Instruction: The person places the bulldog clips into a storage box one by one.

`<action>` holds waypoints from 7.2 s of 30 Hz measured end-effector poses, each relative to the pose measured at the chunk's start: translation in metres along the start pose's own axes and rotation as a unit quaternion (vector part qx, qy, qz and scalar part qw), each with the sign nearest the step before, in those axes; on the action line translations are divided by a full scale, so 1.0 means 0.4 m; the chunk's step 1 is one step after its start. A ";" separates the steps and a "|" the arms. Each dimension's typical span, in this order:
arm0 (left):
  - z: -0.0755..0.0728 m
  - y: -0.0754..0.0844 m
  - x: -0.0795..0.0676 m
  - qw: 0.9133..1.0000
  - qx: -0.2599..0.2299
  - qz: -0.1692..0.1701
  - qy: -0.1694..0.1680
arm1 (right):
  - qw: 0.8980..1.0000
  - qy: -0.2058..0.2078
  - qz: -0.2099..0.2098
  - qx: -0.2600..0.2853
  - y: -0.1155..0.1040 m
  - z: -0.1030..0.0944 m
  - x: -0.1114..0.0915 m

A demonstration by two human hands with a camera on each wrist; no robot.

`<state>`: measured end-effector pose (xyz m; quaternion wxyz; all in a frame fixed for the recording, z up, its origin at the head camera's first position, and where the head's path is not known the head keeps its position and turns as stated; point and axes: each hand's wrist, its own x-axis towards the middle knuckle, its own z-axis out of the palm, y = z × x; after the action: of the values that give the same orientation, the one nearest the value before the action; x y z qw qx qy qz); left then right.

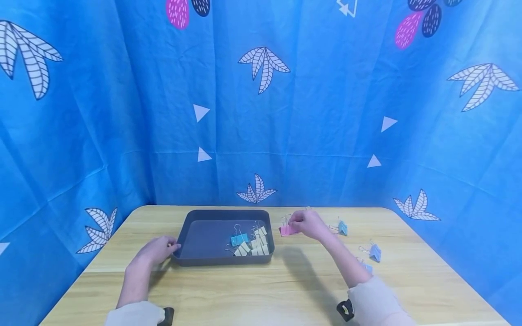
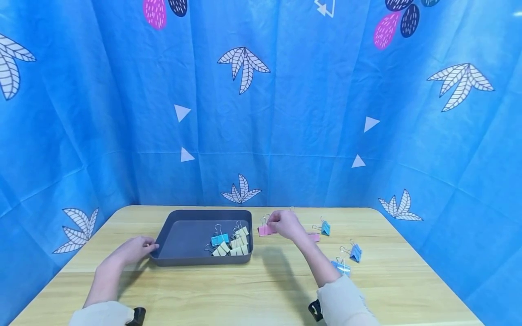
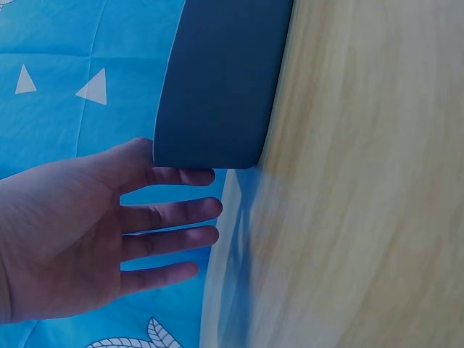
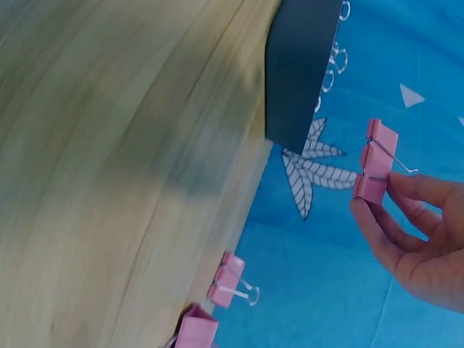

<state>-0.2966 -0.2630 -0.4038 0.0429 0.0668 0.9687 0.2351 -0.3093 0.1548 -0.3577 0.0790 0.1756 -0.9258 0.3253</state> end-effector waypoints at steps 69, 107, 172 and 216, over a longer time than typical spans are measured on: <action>0.001 0.009 -0.004 1.000 0.010 0.000 -0.012 | 0.996 -0.033 -0.007 0.080 -0.222 0.172 0.092; -0.002 0.011 -0.001 1.000 -0.001 -0.006 -0.019 | 0.997 -0.035 0.019 0.066 -0.282 0.283 0.122; -0.003 0.005 0.002 1.000 -0.002 0.004 -0.024 | 0.996 -0.073 0.042 -0.032 -0.240 0.391 0.121; 0.000 0.017 0.003 1.000 -0.013 0.008 -0.025 | 0.998 0.024 -0.021 0.050 -0.183 0.154 0.043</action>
<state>-0.2968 -0.2571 -0.4006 0.0657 0.0795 0.9638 0.2459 -0.2996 0.0582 -0.3589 0.0992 0.1913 -0.9021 0.3738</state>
